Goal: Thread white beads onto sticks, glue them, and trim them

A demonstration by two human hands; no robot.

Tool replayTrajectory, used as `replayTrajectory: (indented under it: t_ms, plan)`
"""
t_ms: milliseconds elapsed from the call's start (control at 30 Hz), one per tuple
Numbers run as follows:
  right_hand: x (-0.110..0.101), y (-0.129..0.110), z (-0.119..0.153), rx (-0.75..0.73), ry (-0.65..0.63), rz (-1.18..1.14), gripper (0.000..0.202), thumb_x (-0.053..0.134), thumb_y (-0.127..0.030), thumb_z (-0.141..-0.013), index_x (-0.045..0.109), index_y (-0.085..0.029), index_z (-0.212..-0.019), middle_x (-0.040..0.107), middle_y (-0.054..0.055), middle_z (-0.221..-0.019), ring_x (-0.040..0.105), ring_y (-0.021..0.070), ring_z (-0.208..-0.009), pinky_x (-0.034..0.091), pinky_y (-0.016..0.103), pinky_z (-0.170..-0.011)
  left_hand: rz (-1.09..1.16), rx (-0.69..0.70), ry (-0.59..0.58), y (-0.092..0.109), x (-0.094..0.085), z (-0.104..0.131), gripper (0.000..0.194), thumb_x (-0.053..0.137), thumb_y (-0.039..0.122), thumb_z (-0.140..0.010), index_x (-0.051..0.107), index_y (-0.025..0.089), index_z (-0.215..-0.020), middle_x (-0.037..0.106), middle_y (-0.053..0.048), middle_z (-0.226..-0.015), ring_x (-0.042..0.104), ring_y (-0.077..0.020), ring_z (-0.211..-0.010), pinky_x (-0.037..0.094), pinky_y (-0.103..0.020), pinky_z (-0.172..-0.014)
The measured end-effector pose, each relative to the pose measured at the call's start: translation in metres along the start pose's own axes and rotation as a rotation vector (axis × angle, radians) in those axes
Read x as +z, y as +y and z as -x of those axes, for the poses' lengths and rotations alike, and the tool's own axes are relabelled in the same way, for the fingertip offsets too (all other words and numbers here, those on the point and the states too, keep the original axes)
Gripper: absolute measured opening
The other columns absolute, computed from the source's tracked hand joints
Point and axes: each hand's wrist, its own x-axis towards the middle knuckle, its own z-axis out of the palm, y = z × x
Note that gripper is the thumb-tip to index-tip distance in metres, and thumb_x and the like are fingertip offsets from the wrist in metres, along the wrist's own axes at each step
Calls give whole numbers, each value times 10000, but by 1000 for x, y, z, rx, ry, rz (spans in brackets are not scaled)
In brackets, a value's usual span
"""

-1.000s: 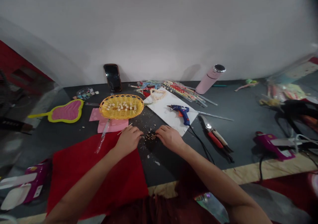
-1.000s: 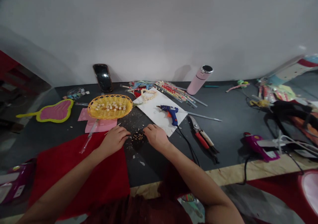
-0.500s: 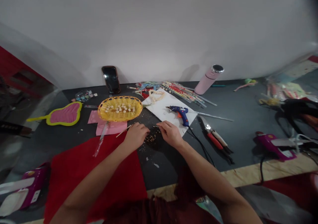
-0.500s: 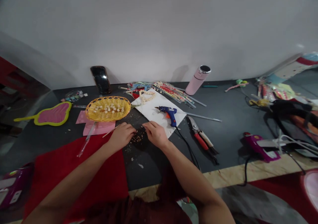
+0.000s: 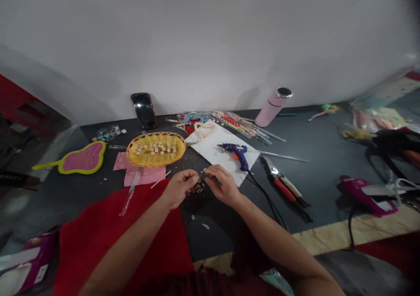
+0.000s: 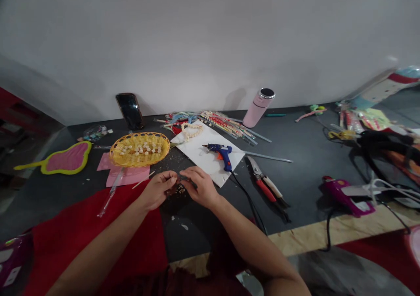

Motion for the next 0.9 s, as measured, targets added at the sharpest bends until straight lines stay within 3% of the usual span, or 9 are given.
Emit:
replayTrajectory:
  t_ms: [100, 300, 433, 533, 633, 733, 900]
  plan:
    - [8, -3, 2, -9, -20, -43, 257, 564, -156, -846, 577, -222, -1094, 616, 81, -927, 591, 176, -868, 528, 324, -749, 155, -57, -9, -9, 3, 0, 264, 715, 351, -690, 575, 135, -743, 477, 33, -619, 383, -57, -524, 269, -193, -501]
    - [15, 2, 7, 54, -60, -90, 147, 530, -143, -864, 616, -204, -967, 606, 68, -884, 582, 164, -840, 514, 317, -743, 124, -82, -23, -14, 2, -3, 300, 727, 384, -669, 574, 127, -694, 456, 41, -583, 358, -54, -510, 256, -192, -485]
    - [11, 9, 7, 118, -18, -53, 82, 504, -154, -874, 570, -197, -897, 593, 57, -841, 569, 172, -831, 490, 331, -747, -8, 29, 41, -3, -5, -3, 304, 681, 419, -706, 578, 136, -668, 455, 39, -554, 332, -60, -482, 244, -205, -471]
    - [6, 12, 5, 162, 40, -5, 71, 471, -164, -885, 534, -196, -877, 572, 50, -827, 555, 164, -784, 474, 318, -708, -193, 199, 122, 6, -15, -2, 303, 626, 408, -758, 585, 141, -620, 524, 1, -612, 416, -89, -545, 322, -224, -534]
    - [3, 11, 2, 168, 77, 20, 79, 457, -163, -891, 522, -200, -866, 563, 37, -798, 546, 151, -738, 468, 294, -672, -383, 316, 126, 6, -21, -2, 171, 648, 317, -749, 658, 153, -701, 622, -62, -882, 525, -136, -724, 403, -268, -690]
    - [5, 7, 0, 139, 71, 35, 81, 466, -166, -893, 534, -210, -884, 582, 34, -799, 559, 151, -751, 478, 290, -684, -456, 335, 108, -1, -16, -2, 165, 644, 277, -746, 699, 191, -876, 588, -93, -1123, 558, -180, -872, 428, -304, -757]
    - [11, 4, 2, 47, 0, 24, 105, 479, -155, -891, 565, -214, -908, 600, 46, -830, 571, 159, -807, 498, 308, -733, -462, 317, 109, -7, -3, 1, 169, 597, 319, -782, 718, 208, -825, 635, -81, -998, 578, -198, -869, 443, -321, -754]
